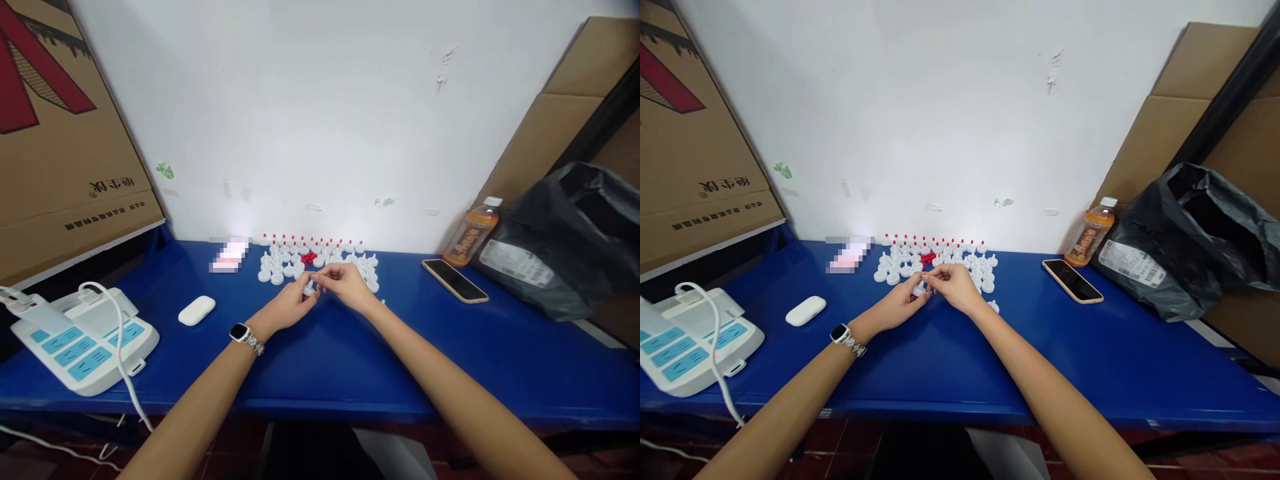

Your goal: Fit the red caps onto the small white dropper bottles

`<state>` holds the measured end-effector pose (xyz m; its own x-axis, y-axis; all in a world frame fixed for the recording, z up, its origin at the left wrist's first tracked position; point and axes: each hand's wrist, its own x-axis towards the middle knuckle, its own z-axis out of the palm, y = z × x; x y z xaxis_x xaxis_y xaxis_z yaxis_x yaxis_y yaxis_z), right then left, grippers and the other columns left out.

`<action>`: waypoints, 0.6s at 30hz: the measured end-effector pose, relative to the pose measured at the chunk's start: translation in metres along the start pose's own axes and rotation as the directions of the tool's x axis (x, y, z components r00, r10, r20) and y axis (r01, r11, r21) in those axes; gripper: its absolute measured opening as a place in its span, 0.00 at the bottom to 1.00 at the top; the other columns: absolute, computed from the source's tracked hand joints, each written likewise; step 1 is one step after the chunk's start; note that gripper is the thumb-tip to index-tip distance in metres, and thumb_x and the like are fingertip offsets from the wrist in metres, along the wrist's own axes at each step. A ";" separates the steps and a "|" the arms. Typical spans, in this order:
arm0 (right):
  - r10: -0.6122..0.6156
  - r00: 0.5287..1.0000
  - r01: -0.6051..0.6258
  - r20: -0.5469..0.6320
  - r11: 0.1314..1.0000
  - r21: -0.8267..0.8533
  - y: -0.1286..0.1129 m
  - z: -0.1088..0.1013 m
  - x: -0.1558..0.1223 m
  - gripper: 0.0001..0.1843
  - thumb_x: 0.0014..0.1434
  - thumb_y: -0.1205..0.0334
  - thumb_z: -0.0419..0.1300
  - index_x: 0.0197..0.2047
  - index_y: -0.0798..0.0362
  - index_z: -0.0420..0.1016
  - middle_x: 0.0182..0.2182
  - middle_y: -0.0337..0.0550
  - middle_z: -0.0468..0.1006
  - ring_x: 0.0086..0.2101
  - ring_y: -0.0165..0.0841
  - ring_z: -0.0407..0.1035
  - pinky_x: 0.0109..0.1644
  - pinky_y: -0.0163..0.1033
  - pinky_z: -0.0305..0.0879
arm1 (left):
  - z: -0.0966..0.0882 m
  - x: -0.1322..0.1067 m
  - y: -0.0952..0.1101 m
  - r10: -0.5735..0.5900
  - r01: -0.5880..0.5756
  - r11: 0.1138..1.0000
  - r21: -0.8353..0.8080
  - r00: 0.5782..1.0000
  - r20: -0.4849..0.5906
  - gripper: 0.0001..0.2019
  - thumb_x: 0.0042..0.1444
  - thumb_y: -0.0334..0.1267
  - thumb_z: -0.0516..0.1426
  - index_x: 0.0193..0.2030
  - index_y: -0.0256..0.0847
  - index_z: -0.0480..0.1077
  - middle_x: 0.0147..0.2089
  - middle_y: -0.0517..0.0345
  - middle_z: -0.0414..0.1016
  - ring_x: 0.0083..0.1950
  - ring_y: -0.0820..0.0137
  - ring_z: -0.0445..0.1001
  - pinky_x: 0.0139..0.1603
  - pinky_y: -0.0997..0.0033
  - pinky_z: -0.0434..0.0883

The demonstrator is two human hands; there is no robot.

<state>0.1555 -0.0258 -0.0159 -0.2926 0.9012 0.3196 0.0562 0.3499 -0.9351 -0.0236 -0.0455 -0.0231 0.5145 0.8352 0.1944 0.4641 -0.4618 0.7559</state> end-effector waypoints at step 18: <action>0.039 0.999 -0.034 -0.032 0.991 0.132 -0.004 0.004 0.003 0.20 0.48 0.46 0.72 0.31 0.55 0.79 0.23 0.38 0.75 0.24 0.28 0.66 0.32 0.36 0.63 | 0.007 0.005 -0.001 0.010 -0.023 0.981 -0.192 0.997 -0.071 0.13 0.64 0.45 0.52 0.49 0.39 0.64 0.36 0.62 0.68 0.29 0.76 0.61 0.30 0.75 0.62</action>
<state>0.1506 -0.0258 -0.0118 -0.2597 0.9218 0.2880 -0.0602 0.2822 -0.9575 -0.0168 -0.0425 -0.0273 0.4669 0.8495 0.2454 0.3052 -0.4153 0.8569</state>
